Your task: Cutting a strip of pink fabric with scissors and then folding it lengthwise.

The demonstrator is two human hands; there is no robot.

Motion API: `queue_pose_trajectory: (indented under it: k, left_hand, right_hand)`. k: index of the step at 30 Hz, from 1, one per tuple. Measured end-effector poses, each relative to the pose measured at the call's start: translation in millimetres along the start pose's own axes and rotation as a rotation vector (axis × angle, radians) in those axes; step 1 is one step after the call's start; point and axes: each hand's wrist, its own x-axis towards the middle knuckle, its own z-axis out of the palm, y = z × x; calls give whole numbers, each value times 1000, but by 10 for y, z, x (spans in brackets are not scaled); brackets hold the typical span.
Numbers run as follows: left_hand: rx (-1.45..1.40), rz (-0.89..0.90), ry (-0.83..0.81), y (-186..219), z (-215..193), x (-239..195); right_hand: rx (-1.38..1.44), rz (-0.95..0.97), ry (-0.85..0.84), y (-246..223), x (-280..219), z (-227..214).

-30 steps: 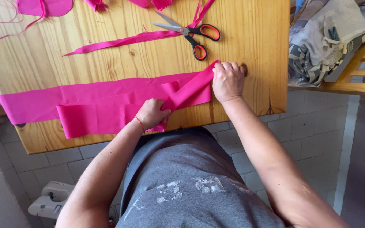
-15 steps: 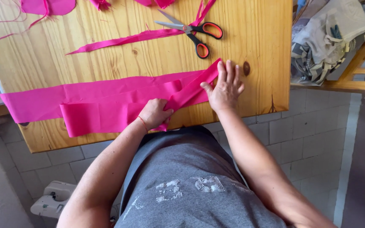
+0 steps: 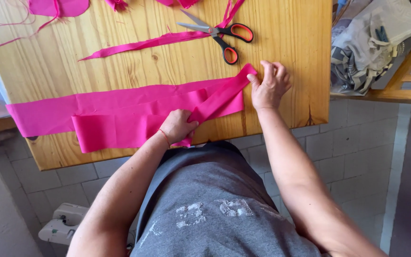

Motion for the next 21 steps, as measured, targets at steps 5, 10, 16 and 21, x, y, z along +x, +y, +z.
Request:
queue_pose_trajectory:
  k: [5, 10, 16, 21]
  left_hand:
    - [-19, -17, 38, 88, 26, 35]
    - [-161, -14, 67, 378, -33, -83]
    - [-217, -18, 60, 810, -129, -256]
    - [-262, 30, 77, 902, -292, -304]
  right_hand:
    - [275, 105, -12, -119, 129, -410]
    - [673, 148, -233, -648, -536, -1135]
    - [1590, 922, -853, -1112, -1186, -664]
    - [1559, 1078, -623, -1619, -685, -1232]
